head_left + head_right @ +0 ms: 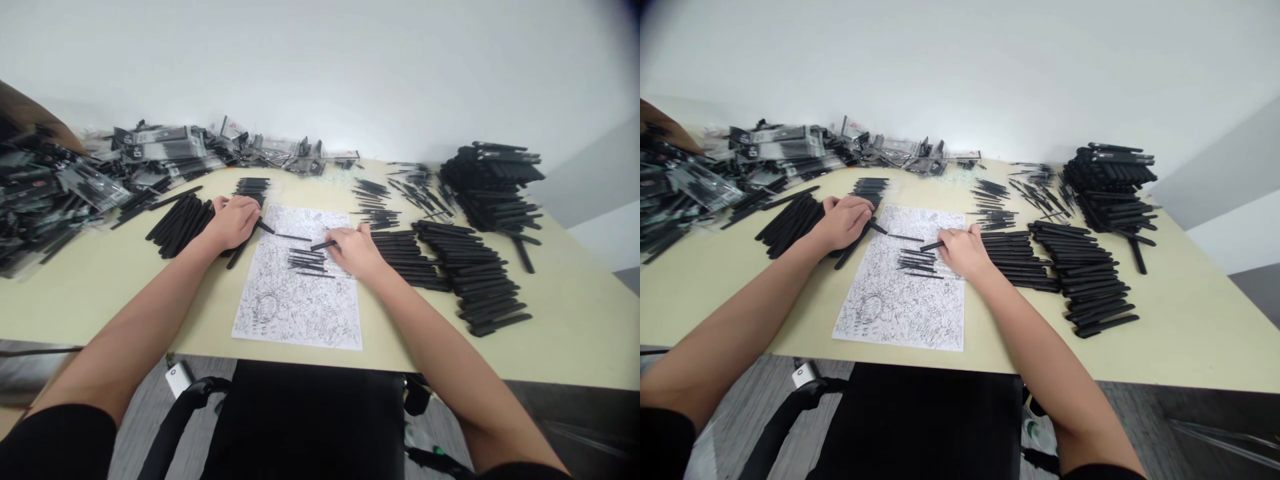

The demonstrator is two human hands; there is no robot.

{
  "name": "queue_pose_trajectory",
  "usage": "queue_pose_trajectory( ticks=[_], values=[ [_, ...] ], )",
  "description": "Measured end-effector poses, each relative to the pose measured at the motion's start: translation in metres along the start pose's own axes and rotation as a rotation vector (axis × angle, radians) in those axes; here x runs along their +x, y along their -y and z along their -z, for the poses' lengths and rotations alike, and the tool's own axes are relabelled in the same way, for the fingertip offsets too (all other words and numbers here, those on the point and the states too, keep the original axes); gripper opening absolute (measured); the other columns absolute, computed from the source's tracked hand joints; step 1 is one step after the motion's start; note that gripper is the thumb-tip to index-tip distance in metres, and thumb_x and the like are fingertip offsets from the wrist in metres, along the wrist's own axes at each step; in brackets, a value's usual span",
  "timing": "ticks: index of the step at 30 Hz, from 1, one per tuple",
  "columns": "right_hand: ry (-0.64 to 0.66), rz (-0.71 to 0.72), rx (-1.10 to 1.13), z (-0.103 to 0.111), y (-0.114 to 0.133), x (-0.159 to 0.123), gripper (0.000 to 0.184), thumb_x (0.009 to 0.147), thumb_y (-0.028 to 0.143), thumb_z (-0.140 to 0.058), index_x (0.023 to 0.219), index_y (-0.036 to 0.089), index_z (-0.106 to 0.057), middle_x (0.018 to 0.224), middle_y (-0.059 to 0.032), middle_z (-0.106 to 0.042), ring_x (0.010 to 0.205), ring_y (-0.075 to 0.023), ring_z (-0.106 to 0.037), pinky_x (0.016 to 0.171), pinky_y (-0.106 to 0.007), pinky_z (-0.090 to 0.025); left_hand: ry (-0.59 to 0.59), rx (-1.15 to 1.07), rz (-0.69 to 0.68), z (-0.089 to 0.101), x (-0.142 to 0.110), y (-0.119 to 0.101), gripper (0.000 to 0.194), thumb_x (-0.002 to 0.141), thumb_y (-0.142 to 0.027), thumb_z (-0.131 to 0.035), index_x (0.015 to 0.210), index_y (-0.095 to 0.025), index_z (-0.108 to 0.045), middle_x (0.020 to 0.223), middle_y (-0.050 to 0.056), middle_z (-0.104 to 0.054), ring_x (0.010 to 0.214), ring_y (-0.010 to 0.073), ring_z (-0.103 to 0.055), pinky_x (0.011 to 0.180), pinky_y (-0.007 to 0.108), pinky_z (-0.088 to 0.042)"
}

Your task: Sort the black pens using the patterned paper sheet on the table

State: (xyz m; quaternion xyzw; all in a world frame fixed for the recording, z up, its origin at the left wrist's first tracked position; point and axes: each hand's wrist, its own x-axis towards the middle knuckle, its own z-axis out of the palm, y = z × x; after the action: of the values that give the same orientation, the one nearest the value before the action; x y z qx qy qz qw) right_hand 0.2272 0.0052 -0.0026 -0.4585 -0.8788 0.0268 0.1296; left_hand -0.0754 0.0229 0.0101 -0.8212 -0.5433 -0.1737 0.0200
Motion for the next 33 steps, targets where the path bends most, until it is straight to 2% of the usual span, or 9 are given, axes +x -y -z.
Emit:
queue_pose_trajectory(
  ticks=[6, 10, 12, 13, 15, 18, 20, 27, 33],
  values=[
    [-0.024, -0.069, -0.065, 0.001, 0.003, 0.000, 0.016, 0.087, 0.020, -0.046, 0.091, 0.020, -0.061, 0.092, -0.0047, -0.071, 0.079, -0.0201, -0.062, 0.080, -0.036, -0.020, -0.014, -0.025, 0.011, 0.001, 0.001, -0.002, 0.039, 0.095, -0.035, -0.026, 0.095, -0.021, -0.062, 0.113, 0.011, -0.066, 0.107, 0.0297, -0.056, 0.093, 0.050, -0.027],
    [-0.113, -0.183, -0.068, 0.001, 0.000, 0.000, 0.019, 0.084, 0.016, -0.047, 0.095, 0.020, -0.062, 0.092, -0.0060, -0.072, 0.077, -0.0209, -0.061, 0.079, -0.036, -0.022, -0.028, -0.048, 0.024, 0.002, 0.001, -0.004, 0.037, 0.095, -0.034, -0.027, 0.096, -0.022, -0.062, 0.113, 0.010, -0.066, 0.107, 0.0297, -0.056, 0.094, 0.050, -0.026],
    [-0.159, -0.191, -0.041, 0.001, -0.002, -0.001, 0.025, 0.083, 0.014, -0.046, 0.101, 0.020, -0.062, 0.092, -0.0070, -0.073, 0.076, -0.0208, -0.061, 0.078, -0.035, -0.023, -0.029, -0.044, 0.025, 0.002, 0.001, -0.006, 0.037, 0.095, -0.035, -0.027, 0.096, -0.022, -0.061, 0.113, 0.010, -0.066, 0.107, 0.0293, -0.056, 0.094, 0.050, -0.026],
    [-0.166, -0.153, -0.018, 0.002, -0.003, -0.001, 0.026, 0.083, 0.015, -0.045, 0.103, 0.020, -0.062, 0.092, -0.0070, -0.073, 0.075, -0.0204, -0.061, 0.079, -0.035, -0.024, -0.026, -0.040, 0.023, 0.002, 0.001, -0.006, 0.037, 0.095, -0.035, -0.027, 0.096, -0.022, -0.061, 0.112, 0.010, -0.066, 0.107, 0.0290, -0.055, 0.094, 0.049, -0.026],
    [-0.129, 0.011, 0.042, 0.005, -0.003, -0.002, 0.025, 0.086, 0.019, -0.043, 0.101, 0.021, -0.063, 0.091, -0.0057, -0.073, 0.074, -0.0192, -0.060, 0.080, -0.036, -0.025, -0.019, -0.038, 0.022, 0.003, 0.001, -0.007, 0.036, 0.095, -0.036, -0.027, 0.096, -0.022, -0.061, 0.112, 0.010, -0.066, 0.106, 0.0289, -0.055, 0.095, 0.049, -0.026],
    [0.012, 0.287, 0.104, 0.010, 0.003, -0.004, 0.024, 0.087, 0.028, -0.042, 0.089, 0.022, -0.065, 0.086, -0.0035, -0.072, 0.069, -0.0177, -0.056, 0.081, -0.037, -0.026, -0.007, -0.045, 0.019, 0.002, 0.001, -0.007, 0.035, 0.095, -0.036, -0.029, 0.095, -0.022, -0.061, 0.111, 0.010, -0.066, 0.106, 0.0293, -0.055, 0.095, 0.050, -0.026],
    [0.084, 0.368, 0.110, 0.013, 0.007, -0.004, 0.025, 0.085, 0.032, -0.042, 0.085, 0.023, -0.065, 0.082, -0.0030, -0.070, 0.066, -0.0175, -0.052, 0.081, -0.038, -0.026, -0.008, -0.033, 0.013, 0.002, 0.001, -0.006, 0.035, 0.095, -0.036, -0.029, 0.096, -0.022, -0.061, 0.110, 0.010, -0.066, 0.105, 0.0289, -0.056, 0.095, 0.049, -0.026],
    [0.133, 0.345, 0.103, 0.011, 0.008, -0.004, 0.024, 0.083, 0.031, -0.045, 0.090, 0.023, -0.067, 0.087, -0.0035, -0.070, 0.069, -0.0179, -0.054, 0.075, -0.037, -0.028, -0.011, -0.018, 0.018, 0.002, 0.001, -0.007, 0.036, 0.096, -0.036, -0.026, 0.097, -0.022, -0.059, 0.107, 0.010, -0.067, 0.103, 0.0271, -0.057, 0.096, 0.048, -0.027],
    [0.120, 0.320, 0.107, 0.006, 0.008, -0.003, 0.022, 0.086, 0.028, -0.044, 0.089, 0.023, -0.066, 0.085, -0.0031, -0.070, 0.067, -0.0163, -0.056, 0.075, -0.036, -0.030, -0.019, -0.089, 0.061, 0.002, 0.002, -0.008, 0.032, 0.095, -0.040, -0.032, 0.096, -0.022, -0.059, 0.104, 0.008, -0.069, 0.101, 0.0272, -0.060, 0.100, 0.050, -0.025]
  ],
)
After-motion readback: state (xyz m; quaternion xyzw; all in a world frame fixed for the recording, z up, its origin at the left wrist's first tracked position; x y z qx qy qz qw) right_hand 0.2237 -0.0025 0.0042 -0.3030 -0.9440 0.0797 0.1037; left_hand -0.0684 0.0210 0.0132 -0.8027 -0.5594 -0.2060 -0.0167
